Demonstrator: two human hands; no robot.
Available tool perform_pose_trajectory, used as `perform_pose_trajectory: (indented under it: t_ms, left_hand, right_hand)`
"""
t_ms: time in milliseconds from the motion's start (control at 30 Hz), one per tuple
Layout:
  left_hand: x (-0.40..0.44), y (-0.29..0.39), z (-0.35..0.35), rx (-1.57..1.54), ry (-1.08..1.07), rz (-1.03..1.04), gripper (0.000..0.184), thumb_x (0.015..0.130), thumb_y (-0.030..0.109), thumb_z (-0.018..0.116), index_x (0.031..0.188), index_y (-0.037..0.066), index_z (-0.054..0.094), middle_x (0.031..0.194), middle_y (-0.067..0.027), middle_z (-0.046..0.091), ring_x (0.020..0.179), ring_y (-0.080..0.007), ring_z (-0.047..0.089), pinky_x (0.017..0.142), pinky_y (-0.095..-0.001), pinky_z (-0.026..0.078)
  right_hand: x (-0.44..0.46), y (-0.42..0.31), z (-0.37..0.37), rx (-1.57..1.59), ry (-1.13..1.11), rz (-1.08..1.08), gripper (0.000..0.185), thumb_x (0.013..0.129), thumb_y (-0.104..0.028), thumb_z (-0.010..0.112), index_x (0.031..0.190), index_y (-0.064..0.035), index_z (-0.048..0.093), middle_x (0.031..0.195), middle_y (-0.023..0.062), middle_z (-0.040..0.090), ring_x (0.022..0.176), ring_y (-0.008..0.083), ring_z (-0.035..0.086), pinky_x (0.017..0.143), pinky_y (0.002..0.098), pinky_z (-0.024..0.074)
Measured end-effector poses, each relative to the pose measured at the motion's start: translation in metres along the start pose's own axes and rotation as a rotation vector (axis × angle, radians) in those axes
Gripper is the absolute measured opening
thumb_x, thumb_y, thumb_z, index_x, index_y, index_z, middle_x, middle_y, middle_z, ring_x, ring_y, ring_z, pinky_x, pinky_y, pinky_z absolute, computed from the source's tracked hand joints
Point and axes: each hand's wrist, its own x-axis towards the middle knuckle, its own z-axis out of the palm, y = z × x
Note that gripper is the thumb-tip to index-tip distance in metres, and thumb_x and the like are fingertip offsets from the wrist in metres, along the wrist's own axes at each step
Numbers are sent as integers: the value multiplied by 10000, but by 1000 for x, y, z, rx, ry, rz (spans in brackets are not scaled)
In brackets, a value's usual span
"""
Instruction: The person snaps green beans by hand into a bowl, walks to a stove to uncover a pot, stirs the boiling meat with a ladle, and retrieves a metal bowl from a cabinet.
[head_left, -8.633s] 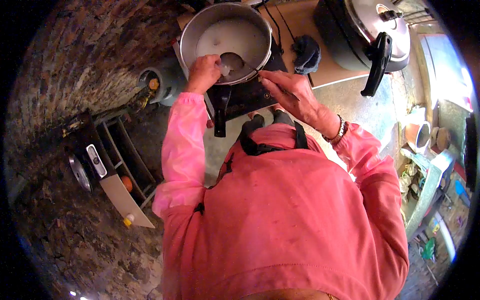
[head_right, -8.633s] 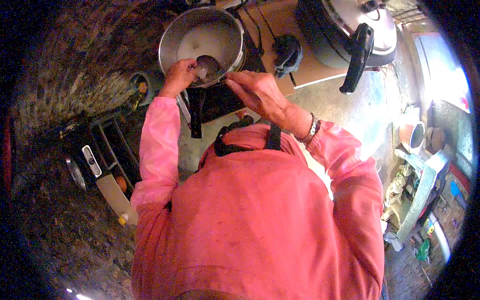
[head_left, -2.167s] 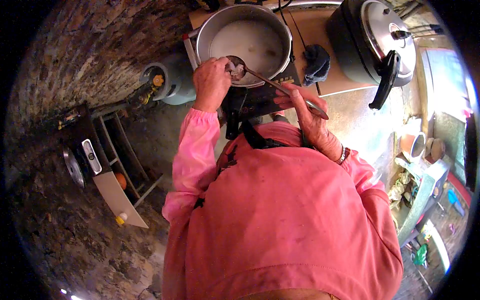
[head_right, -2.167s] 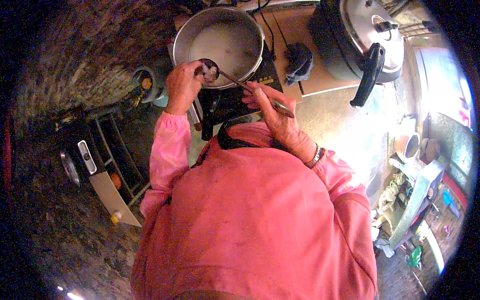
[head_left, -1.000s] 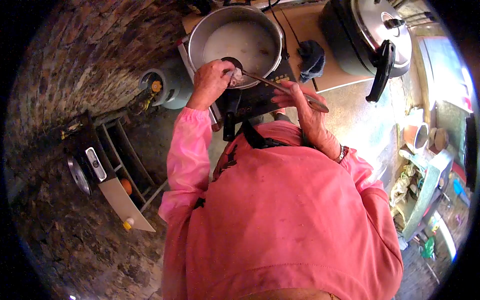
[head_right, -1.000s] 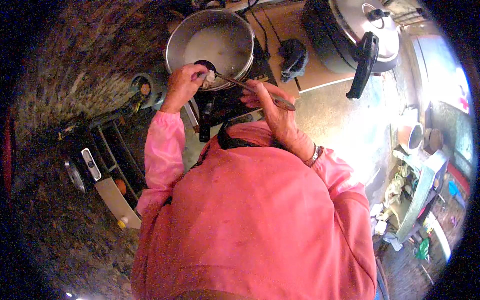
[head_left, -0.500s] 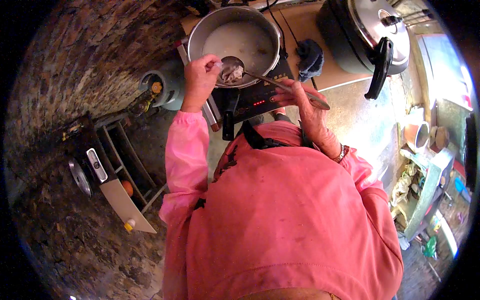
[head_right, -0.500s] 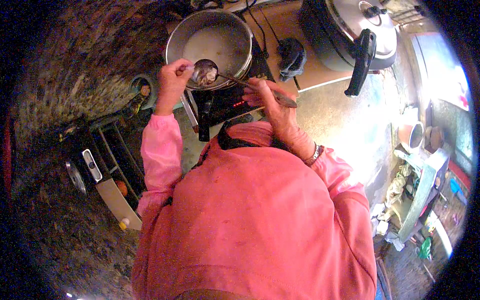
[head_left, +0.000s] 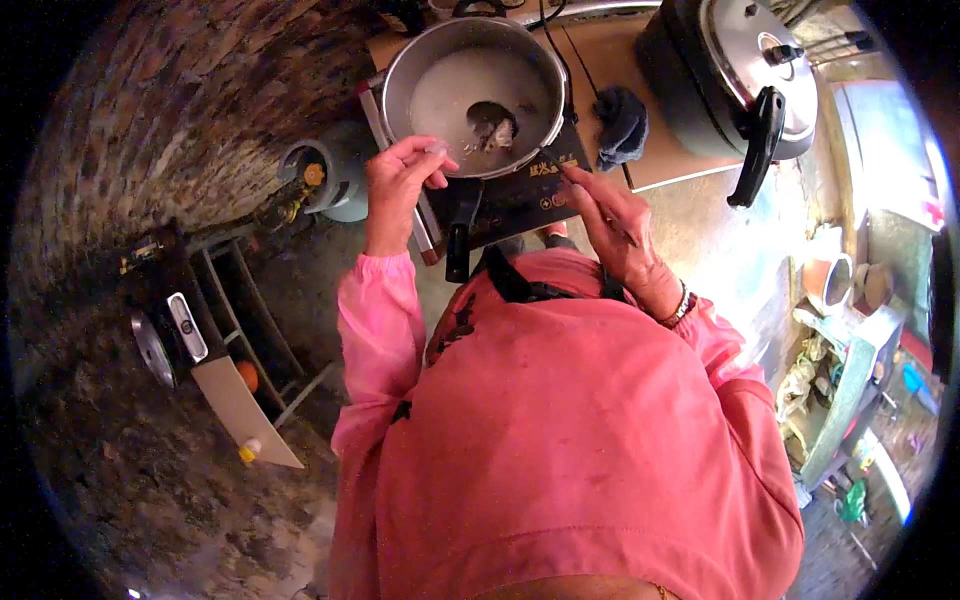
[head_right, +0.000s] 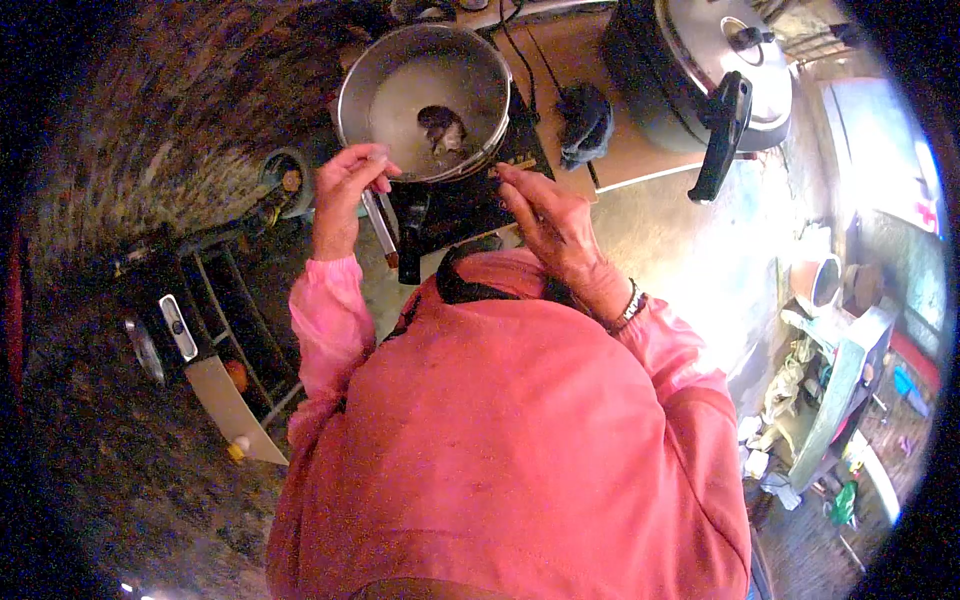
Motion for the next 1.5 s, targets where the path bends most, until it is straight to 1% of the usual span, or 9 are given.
perform_pose_trajectory:
  t_ms: [100,400,667,767,967,1033,1200,1333,1500]
  left_hand:
    - [-11,-3,0,-12,5,0,169,852,126,626,943,-15,640,769,-90,671,592,-76,548,577,-207,444]
    - [-58,12,26,3,45,6,173,865,130,587,967,2,645,800,-93,670,612,-89,539,592,-214,434]
    - [-119,90,104,-30,-91,144,102,853,88,634,905,8,670,782,-40,660,686,-82,597,590,-222,471]
    - [-136,126,115,210,-330,413,127,816,96,651,839,-28,670,738,-112,661,658,-190,637,586,-294,490]
    - [-141,171,121,12,-826,890,146,838,121,618,814,-6,686,753,-126,676,592,-199,621,542,-288,475]
    - [-149,184,128,-111,-821,920,186,867,129,580,806,-8,689,762,-145,678,571,-193,610,524,-283,463]
    - [-167,199,99,317,-1050,966,262,896,192,528,728,137,722,644,-8,654,546,-143,578,462,-290,443]
    - [-190,203,115,-174,-691,827,285,885,196,559,668,70,694,562,-45,621,450,-110,526,405,-230,382]
    - [-169,201,89,-287,-1075,599,196,822,124,610,809,-68,648,728,-167,606,554,-211,566,479,-289,427]
  right_hand:
    - [11,3,1,-341,-61,-310,278,865,-93,606,1127,-5,583,982,193,636,845,330,646,710,368,536]
    - [38,22,0,-280,-141,-330,322,864,-159,606,1149,-15,559,869,189,609,720,367,607,581,421,492]
    - [32,27,-19,-51,-140,39,422,871,-218,631,1220,0,538,895,203,654,790,243,661,671,344,512]
    - [22,18,-28,24,-109,139,413,879,-203,627,1229,-1,540,934,199,664,832,158,652,712,308,512]
    - [-26,21,-43,116,-29,304,400,903,-171,599,1247,20,529,941,129,661,845,115,611,740,263,500]
    - [-50,26,-46,101,-4,354,393,919,-172,573,1257,22,525,929,105,658,819,130,617,722,270,510]
    - [-130,51,-42,96,115,643,376,922,-173,564,1242,21,537,912,108,660,811,151,631,719,273,512]
    - [-166,26,-24,58,290,675,363,907,-189,562,1179,52,566,760,133,653,694,132,620,652,274,502]
    - [-217,23,-5,227,513,862,388,919,-240,575,1194,33,569,856,112,660,765,148,633,689,268,516]
